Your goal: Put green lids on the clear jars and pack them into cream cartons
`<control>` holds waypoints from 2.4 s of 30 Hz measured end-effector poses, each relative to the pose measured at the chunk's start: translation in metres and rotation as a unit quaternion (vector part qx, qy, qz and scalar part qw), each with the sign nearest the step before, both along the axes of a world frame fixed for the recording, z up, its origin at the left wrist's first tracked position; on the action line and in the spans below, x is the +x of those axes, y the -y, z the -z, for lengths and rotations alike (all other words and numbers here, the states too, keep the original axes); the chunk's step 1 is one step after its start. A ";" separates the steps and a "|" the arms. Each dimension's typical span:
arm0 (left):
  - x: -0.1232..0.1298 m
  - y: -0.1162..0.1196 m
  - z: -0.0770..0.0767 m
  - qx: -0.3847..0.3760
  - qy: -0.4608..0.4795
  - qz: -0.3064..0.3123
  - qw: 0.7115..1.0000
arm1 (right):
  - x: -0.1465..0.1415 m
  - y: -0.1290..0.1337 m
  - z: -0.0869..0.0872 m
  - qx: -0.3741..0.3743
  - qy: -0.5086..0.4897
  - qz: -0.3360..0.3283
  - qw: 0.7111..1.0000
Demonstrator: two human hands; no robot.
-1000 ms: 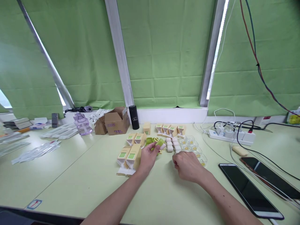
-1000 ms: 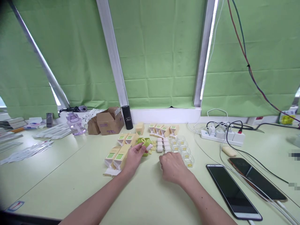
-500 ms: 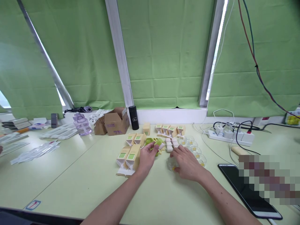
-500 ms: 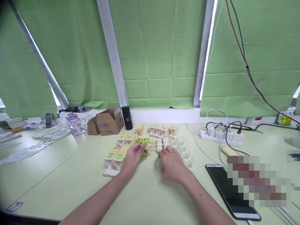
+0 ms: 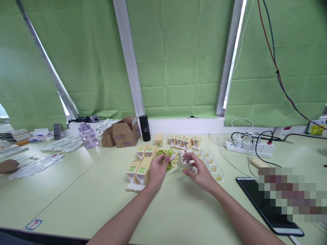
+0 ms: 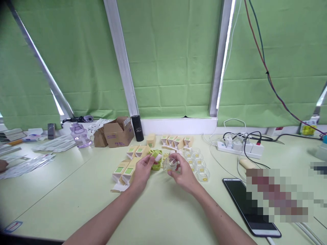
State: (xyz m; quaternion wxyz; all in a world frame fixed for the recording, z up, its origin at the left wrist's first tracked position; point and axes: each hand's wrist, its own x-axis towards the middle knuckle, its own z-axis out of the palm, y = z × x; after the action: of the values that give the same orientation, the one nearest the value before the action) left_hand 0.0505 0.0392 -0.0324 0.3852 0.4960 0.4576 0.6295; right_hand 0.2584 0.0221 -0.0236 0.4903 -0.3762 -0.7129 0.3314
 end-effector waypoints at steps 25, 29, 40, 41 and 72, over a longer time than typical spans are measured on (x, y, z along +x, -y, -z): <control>0.000 0.001 0.000 -0.005 0.002 -0.004 1.000 | -0.018 -0.009 0.014 -0.208 -0.438 -0.072 0.871; 0.001 0.003 -0.003 0.000 0.003 0.007 1.000 | -0.019 -0.007 0.014 -0.194 -0.419 -0.060 0.885; 0.002 0.006 -0.006 0.010 -0.002 0.009 1.000 | -0.023 -0.009 0.019 -0.162 -0.363 -0.039 0.917; 0.002 0.006 -0.006 0.011 -0.003 0.008 1.000 | -0.023 -0.010 0.020 -0.158 -0.360 -0.037 0.919; 0.006 0.003 0.004 0.006 -0.020 0.061 0.998 | -0.028 -0.010 0.024 -0.156 -0.335 -0.043 0.928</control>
State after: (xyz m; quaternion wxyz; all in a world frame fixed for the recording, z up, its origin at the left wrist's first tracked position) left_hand 0.0562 0.0362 -0.0367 0.4109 0.5381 0.4302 0.5971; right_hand 0.2301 0.0325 -0.0474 0.6209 -0.2840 -0.4616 0.5664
